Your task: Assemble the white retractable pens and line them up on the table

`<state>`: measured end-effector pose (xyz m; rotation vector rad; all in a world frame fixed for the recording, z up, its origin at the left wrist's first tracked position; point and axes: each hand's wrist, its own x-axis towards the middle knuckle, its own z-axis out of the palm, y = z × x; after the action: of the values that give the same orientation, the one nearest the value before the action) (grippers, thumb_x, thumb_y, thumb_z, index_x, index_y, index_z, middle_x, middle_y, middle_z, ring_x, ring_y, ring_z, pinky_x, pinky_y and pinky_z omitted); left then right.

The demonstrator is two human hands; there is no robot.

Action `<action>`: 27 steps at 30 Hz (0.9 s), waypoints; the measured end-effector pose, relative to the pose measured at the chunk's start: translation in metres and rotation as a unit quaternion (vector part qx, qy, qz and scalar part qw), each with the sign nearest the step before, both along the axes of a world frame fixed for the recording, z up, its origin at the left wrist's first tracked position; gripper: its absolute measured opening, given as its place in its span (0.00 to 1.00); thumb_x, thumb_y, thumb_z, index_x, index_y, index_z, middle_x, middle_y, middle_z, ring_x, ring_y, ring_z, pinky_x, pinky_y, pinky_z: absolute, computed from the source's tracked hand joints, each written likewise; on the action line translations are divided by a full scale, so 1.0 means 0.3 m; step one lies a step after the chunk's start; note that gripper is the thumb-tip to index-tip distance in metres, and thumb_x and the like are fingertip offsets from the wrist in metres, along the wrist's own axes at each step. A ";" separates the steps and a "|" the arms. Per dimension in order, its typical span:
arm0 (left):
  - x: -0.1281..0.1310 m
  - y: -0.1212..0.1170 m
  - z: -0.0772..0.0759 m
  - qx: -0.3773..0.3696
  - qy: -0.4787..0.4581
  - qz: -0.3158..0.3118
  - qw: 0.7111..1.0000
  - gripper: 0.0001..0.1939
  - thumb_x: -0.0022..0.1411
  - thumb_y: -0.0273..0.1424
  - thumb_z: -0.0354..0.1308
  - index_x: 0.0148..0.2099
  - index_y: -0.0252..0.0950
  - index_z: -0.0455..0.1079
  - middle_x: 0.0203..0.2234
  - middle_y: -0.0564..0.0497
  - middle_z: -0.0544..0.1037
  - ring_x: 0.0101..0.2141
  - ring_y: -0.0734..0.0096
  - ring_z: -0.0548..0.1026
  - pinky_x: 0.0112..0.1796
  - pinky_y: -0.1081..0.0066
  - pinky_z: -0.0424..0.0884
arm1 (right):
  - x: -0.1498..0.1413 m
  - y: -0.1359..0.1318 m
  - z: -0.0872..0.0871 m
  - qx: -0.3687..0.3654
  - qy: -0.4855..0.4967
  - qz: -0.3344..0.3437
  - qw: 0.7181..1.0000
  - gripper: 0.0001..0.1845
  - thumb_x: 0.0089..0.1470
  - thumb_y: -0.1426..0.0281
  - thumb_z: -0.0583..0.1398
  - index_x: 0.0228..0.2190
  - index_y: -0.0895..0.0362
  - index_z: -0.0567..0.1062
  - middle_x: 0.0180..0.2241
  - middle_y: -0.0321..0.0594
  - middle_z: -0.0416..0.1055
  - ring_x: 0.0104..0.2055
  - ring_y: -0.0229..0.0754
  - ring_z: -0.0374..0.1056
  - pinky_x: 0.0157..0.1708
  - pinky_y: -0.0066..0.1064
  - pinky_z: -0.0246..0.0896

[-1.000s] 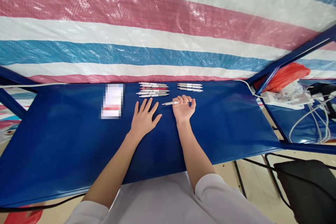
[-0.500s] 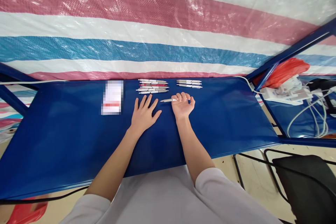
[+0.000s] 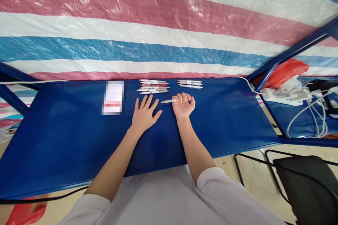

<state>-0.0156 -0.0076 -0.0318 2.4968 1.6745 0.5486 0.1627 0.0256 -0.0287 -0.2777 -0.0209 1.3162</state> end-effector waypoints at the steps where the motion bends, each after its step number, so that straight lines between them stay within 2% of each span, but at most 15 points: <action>1: 0.000 0.000 -0.001 0.002 0.005 0.000 1.000 0.28 0.67 0.45 0.49 0.65 0.40 0.63 0.66 0.42 0.59 0.65 0.46 0.55 0.64 0.44 0.42 | 0.000 0.000 0.000 0.001 0.006 0.002 1.000 0.14 0.56 0.64 0.50 0.21 0.52 0.54 0.19 0.27 0.45 0.20 0.35 0.47 0.24 0.32 0.53; 5: 0.000 0.002 -0.002 0.003 0.011 -0.002 1.000 0.28 0.67 0.45 0.48 0.65 0.39 0.64 0.66 0.41 0.59 0.65 0.46 0.55 0.64 0.44 0.42 | 0.000 0.001 0.001 0.013 0.015 0.006 1.000 0.14 0.55 0.65 0.50 0.21 0.53 0.53 0.19 0.27 0.45 0.21 0.35 0.46 0.24 0.32 0.53; 12: 0.001 0.002 0.001 0.001 0.010 0.003 1.000 0.28 0.66 0.45 0.50 0.65 0.43 0.62 0.66 0.45 0.59 0.65 0.47 0.55 0.63 0.43 0.43 | 0.001 0.001 -0.002 -0.003 -0.027 -0.003 1.000 0.14 0.54 0.64 0.51 0.21 0.52 0.52 0.19 0.27 0.44 0.21 0.35 0.46 0.24 0.33 0.53; 27: 0.001 0.001 -0.001 -0.002 0.001 0.000 1.000 0.28 0.67 0.45 0.49 0.65 0.41 0.63 0.66 0.43 0.59 0.65 0.46 0.54 0.64 0.43 0.42 | 0.001 -0.004 0.000 0.005 -0.014 -0.001 1.000 0.14 0.55 0.65 0.51 0.20 0.52 0.53 0.19 0.27 0.45 0.21 0.36 0.45 0.24 0.34 0.52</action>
<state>-0.0152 -0.0073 -0.0322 2.4942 1.6741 0.5426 0.1629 0.0245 -0.0288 -0.2874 -0.0501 1.3099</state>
